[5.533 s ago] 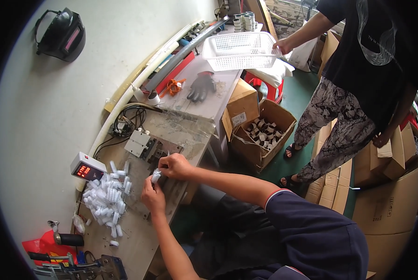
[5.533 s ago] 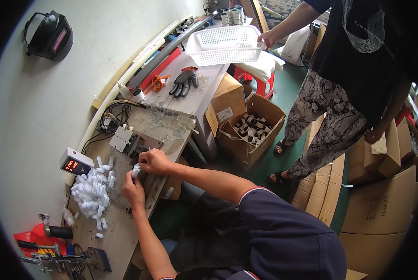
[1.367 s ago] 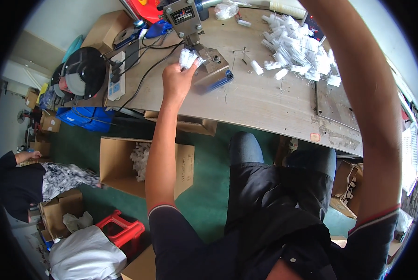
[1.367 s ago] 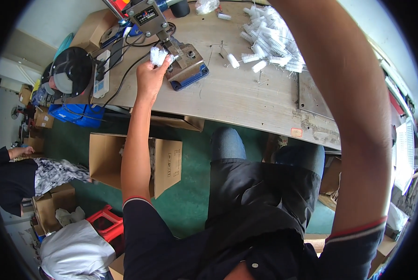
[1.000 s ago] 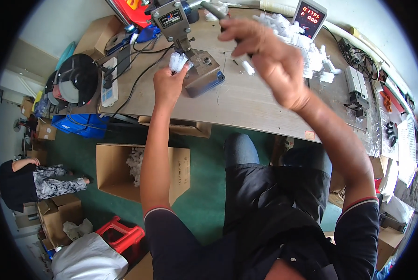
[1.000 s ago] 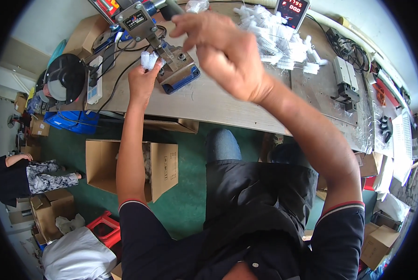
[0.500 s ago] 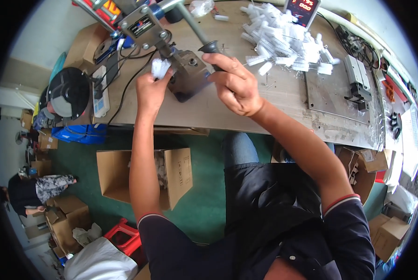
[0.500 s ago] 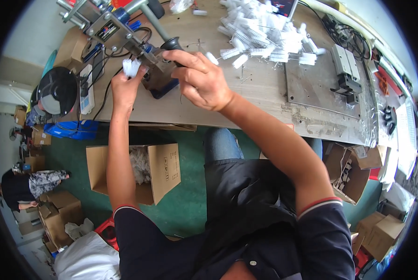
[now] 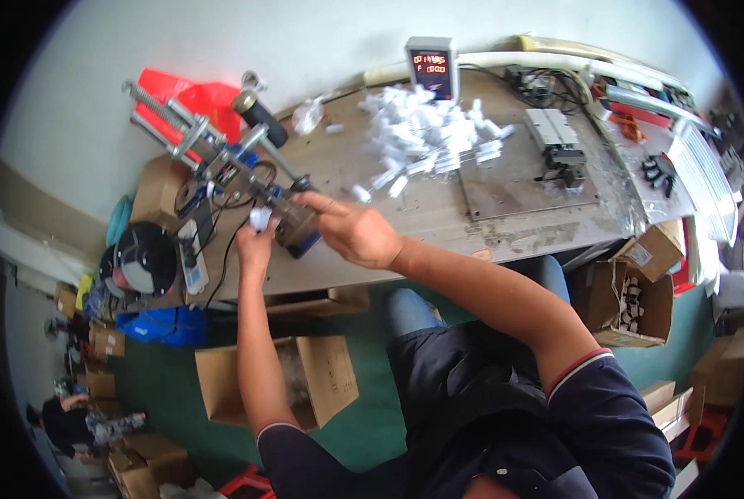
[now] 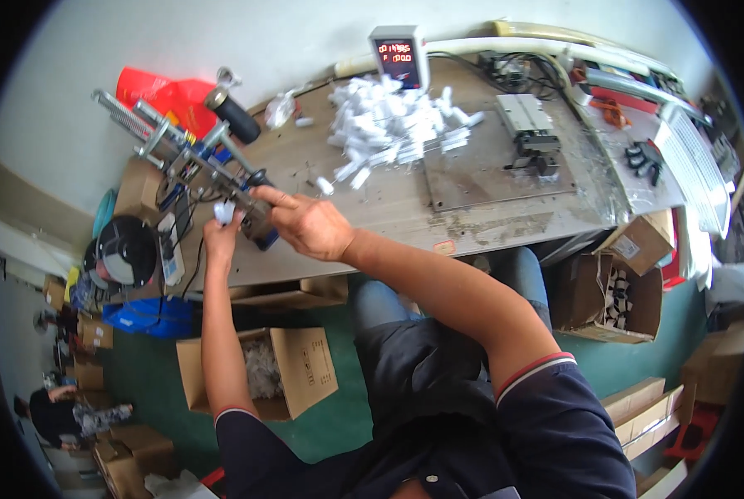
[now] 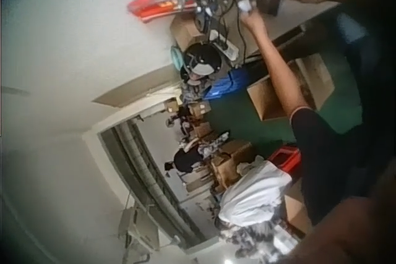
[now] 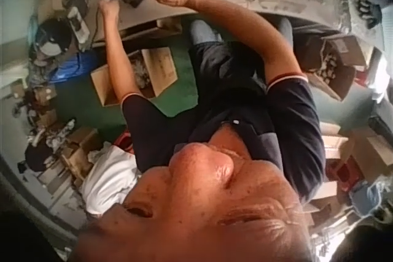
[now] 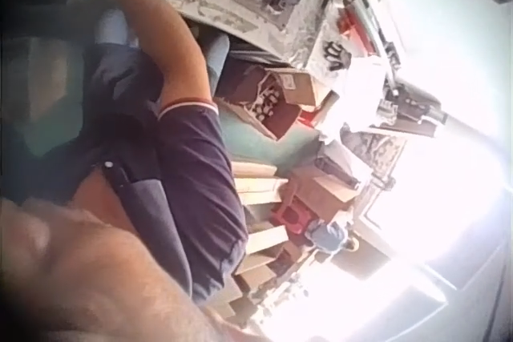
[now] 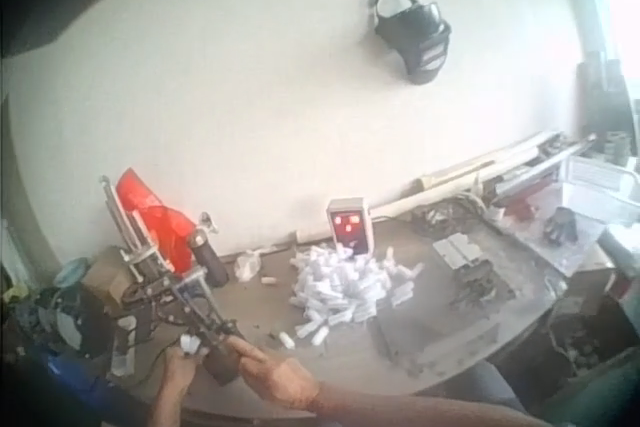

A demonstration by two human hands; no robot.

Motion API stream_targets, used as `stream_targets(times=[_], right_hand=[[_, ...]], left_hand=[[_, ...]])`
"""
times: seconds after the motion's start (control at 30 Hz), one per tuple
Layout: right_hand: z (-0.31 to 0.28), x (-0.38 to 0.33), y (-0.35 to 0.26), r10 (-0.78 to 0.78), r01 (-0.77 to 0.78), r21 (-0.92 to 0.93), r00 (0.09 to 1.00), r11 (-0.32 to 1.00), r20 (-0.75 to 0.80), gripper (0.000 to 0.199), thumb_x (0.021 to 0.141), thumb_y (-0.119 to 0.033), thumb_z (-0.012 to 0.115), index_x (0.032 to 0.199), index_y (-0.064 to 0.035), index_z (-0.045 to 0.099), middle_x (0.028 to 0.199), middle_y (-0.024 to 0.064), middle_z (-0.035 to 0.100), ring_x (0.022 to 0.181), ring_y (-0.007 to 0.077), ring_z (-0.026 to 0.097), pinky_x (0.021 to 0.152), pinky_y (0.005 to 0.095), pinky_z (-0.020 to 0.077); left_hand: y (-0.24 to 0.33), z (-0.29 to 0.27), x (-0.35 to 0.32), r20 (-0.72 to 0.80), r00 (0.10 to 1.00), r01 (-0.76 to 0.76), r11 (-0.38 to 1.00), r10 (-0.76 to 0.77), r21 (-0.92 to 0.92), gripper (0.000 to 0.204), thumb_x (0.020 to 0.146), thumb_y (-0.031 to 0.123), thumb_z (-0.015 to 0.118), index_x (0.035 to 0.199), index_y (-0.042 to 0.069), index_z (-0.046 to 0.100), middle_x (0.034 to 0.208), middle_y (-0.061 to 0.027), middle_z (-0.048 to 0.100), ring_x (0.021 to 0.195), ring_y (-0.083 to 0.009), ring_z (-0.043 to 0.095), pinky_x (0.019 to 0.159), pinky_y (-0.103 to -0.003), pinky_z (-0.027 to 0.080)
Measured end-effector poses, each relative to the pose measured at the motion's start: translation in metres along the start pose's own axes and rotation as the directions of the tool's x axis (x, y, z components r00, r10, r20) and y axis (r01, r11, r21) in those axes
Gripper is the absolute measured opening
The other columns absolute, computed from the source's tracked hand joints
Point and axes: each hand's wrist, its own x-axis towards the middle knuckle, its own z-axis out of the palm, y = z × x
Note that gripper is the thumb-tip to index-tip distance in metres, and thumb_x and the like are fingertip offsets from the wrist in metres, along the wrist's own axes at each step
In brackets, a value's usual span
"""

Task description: Using a manual lever press to assemble small white plastic parts on a workbench.

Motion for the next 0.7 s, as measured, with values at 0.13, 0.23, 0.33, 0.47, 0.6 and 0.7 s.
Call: stream_targets(times=[0.13,0.23,0.33,0.47,0.6,0.7], right_hand=[[-0.025,0.0,-0.024,0.01,-0.007,-0.025,0.995,1.0,0.098,0.03,0.088,-0.001,0.062,0.117,-0.0085,0.065,0.149,0.0107,0.055,0.103,0.035,0.069,0.076,0.0452,0.059],[-0.055,0.005,-0.041,-0.039,0.04,-0.06,0.999,0.997,0.022,0.041,0.088,-0.001,0.062,0.128,-0.0124,0.062,0.151,0.0096,0.054,0.102,0.0345,0.069,0.074,0.0448,0.0587],[-0.071,-0.001,-0.052,-0.069,0.063,-0.049,0.988,0.997,-0.135,0.05,0.086,-0.001,0.064,0.134,-0.0121,0.059,0.142,0.0115,0.06,0.103,0.0347,0.068,0.079,0.0437,0.0592],[-0.113,-0.071,0.027,0.132,-0.204,-0.271,0.956,0.941,-0.262,0.032,0.081,-0.003,0.066,0.113,-0.0062,0.068,0.103,0.0157,0.072,0.099,0.0362,0.069,0.081,0.0438,0.0581],[-0.158,-0.126,0.097,0.359,-0.527,-0.477,0.843,0.704,-0.401,0.016,0.086,-0.013,0.066,0.101,-0.0122,0.072,0.091,0.0108,0.073,0.088,0.0342,0.07,0.074,0.0466,0.0582],[-0.18,-0.122,0.108,0.489,-0.611,-0.512,0.791,0.603,-0.368,0.016,0.089,-0.018,0.066,0.103,-0.0112,0.072,0.099,0.0129,0.075,0.09,0.0348,0.072,0.077,0.047,0.0577]], left_hand=[[-0.016,-0.001,0.005,0.019,0.999,-0.046,0.999,0.047,-0.014,0.022,0.096,0.022,0.074,0.092,0.001,0.074,0.075,-0.0002,0.067,0.067,-0.0109,0.059,0.062,-0.032,0.045],[-0.012,0.005,0.001,0.002,1.0,-0.004,0.997,0.004,0.081,0.027,0.097,0.026,0.073,0.094,-0.001,0.074,0.076,-0.005,0.069,0.066,-0.0149,0.06,0.063,-0.035,0.046],[-0.043,-0.022,-0.016,-0.208,0.977,0.11,0.956,-0.053,0.274,0.039,0.098,0.033,0.071,0.095,-0.005,0.074,0.078,-0.0146,0.071,0.066,-0.0221,0.062,0.066,-0.041,0.048],[-0.064,-0.007,-0.081,-0.34,0.928,0.202,0.971,-0.15,0.125,0.034,0.099,0.031,0.07,0.094,-0.002,0.074,0.077,-0.0067,0.068,0.066,-0.0157,0.057,0.063,-0.036,0.046],[-0.11,-0.014,-0.152,-0.454,0.864,0.111,0.962,-0.217,-0.249,0.023,0.1,0.026,0.069,0.097,0.003,0.073,0.079,0.0004,0.063,0.068,-0.0105,0.053,0.062,-0.031,0.042],[-0.164,-0.035,-0.198,-0.589,0.7,0.333,0.914,-0.404,-0.231,0.031,0.097,0.029,0.072,0.096,-0.003,0.074,0.076,-0.0055,0.067,0.063,-0.0162,0.057,0.059,-0.031,0.045]])
